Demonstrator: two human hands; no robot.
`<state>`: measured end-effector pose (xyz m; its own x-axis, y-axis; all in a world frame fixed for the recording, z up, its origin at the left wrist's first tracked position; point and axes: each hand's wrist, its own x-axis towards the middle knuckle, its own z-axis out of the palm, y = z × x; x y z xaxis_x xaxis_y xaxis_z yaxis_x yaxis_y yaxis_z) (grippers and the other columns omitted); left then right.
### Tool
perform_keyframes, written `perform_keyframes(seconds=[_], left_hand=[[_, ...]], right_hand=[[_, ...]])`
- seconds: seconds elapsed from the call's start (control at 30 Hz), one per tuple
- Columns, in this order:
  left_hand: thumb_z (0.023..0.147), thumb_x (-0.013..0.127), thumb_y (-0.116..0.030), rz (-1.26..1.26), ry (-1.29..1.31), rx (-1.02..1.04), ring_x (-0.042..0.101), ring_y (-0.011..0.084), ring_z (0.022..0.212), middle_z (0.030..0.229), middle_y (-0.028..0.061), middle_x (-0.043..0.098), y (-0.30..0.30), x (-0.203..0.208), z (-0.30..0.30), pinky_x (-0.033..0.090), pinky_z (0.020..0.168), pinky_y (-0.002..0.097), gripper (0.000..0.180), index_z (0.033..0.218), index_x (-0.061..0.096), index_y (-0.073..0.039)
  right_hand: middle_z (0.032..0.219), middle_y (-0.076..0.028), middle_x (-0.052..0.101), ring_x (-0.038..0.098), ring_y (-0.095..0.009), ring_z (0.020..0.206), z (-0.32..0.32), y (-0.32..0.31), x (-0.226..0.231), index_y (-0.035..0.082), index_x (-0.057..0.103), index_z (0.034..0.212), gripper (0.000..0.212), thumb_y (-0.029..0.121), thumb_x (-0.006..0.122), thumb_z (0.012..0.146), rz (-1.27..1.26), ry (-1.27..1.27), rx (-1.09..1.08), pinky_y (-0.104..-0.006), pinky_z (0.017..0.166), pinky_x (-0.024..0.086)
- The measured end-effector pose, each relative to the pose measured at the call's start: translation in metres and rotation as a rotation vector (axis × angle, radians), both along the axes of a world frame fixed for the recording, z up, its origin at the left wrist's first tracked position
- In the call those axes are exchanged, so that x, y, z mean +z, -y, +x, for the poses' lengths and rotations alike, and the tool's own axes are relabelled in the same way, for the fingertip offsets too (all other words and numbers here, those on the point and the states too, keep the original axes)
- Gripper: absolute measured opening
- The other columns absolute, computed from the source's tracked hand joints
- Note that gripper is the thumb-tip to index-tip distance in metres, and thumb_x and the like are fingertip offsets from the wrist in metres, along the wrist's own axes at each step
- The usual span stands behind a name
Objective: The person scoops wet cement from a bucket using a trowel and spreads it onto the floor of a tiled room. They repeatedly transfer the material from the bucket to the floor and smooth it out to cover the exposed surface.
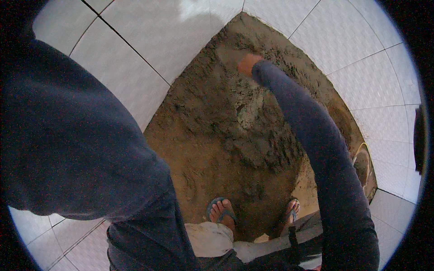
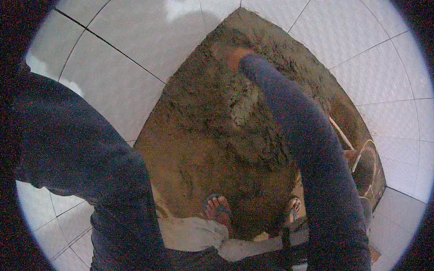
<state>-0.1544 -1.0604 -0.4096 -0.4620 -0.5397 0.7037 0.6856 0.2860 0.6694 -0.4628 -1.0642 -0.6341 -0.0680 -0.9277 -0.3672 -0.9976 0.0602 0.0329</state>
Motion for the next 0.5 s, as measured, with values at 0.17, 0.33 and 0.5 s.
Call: perform_keyframes(seconds=[0.17,0.33,0.5], left_hand=[[0.085,0.065,-0.048,-0.02,-0.001,0.014,0.067,0.0245,0.098,0.111,0.0125,0.069,0.002,0.005,0.006,0.053,0.088,0.0391,0.059,0.117,0.064,0.001],[0.087,0.064,-0.048,-0.024,-0.022,-0.008,0.067,0.0243,0.099,0.112,0.0123,0.069,0.001,0.026,-0.005,0.053,0.089,0.0392,0.058,0.118,0.063,0.002],[0.089,0.062,-0.047,-0.039,-0.08,-0.032,0.067,0.0241,0.1,0.113,0.0122,0.069,0.026,0.042,-0.034,0.054,0.09,0.0393,0.058,0.119,0.063,0.002]], right_hand=[[0.082,-0.021,0.069,0.069,-0.041,0.078,0.079,-0.091,0.03,0.009,0.063,0.103,0.029,0.031,0.058,0.086,-0.101,0.146,-0.087,-0.0545,0.07,0.054],[0.078,-0.021,0.067,0.069,-0.039,0.076,0.02,-0.088,0.013,0.008,0.063,0.105,0.032,0.032,0.06,0.085,-0.142,0.101,-0.525,-0.0545,0.068,0.053],[0.076,-0.021,0.067,0.065,-0.036,0.061,0.018,-0.143,-0.052,0.002,0.062,0.104,0.03,0.028,0.056,0.092,0.03,0.311,-0.221,-0.0432,0.053,0.054]])
